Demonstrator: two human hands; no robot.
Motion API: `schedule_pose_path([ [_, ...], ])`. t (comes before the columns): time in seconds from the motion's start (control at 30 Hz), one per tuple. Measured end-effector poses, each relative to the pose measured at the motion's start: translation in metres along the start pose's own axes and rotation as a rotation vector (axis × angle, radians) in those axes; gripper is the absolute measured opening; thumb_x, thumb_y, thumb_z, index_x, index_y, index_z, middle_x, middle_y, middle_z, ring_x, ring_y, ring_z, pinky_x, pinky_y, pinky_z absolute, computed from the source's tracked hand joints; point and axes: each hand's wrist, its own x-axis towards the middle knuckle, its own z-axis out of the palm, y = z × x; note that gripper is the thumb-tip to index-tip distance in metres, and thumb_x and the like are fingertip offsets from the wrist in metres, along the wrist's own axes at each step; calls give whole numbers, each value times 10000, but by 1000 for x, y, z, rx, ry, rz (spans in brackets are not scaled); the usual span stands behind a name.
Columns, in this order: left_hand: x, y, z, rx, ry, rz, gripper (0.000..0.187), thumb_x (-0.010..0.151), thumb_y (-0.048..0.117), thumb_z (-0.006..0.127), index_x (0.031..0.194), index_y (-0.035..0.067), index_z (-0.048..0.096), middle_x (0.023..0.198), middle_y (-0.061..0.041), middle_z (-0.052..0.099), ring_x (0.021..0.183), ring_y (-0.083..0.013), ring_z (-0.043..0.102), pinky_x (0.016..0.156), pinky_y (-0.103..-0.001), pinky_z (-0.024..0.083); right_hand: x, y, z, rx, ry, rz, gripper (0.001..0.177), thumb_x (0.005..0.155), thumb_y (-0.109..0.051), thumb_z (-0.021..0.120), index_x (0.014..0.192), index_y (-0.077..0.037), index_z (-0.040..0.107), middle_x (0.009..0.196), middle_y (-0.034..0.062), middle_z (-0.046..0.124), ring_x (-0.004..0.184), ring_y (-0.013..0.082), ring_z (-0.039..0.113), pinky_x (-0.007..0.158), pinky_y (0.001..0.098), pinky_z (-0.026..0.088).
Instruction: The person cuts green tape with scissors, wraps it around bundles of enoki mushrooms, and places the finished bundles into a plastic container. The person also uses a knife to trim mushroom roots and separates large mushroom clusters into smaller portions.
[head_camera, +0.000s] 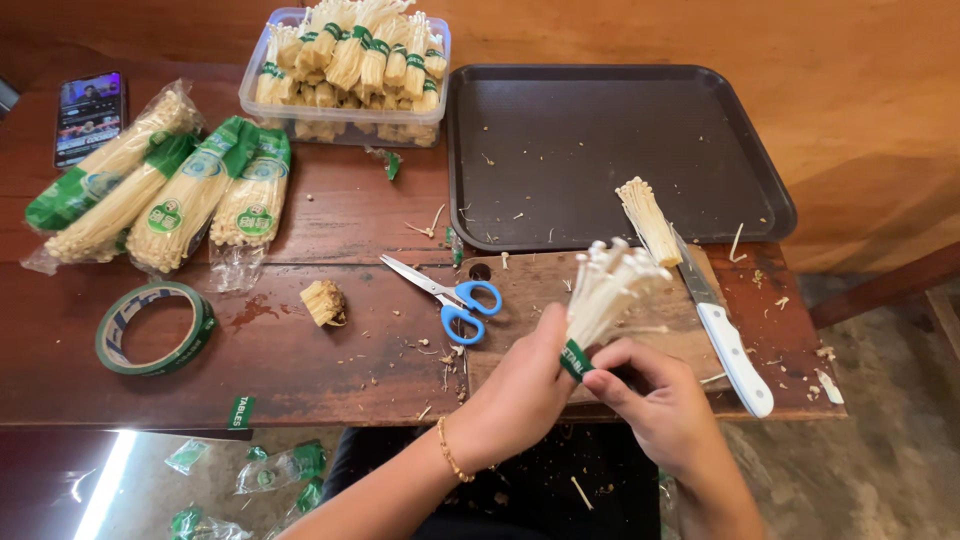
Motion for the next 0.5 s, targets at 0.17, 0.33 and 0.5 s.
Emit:
schedule_pose_path([
  [0.17,2,25,-22,96,-164,41,339,862,63,658,1072,-13,403,977,-273,629,982,-498,615,752,-522,492,1,9,12,-35,187,33,160,884,-80,774,967,43,716,903,51,729,832,109,643,773,268,530],
  [0.33,0,45,-34,150,-327,182,399,859,157,621,1156,-33,436,1059,-266,557,969,-464,590,817,-518,484,-8,21,32,250,361,-51,277,876,-91,761,1105,46,686,1005,82,756,903,153,693,819,308,559],
  [0.5,0,53,-46,111,-386,285,403,1023,206,442,1376,17,489,1092,-202,549,1013,-389,609,899,-474,498,-20,27,43,306,391,-178,316,890,-122,782,1127,56,672,1092,89,729,998,160,687,871,304,555],
])
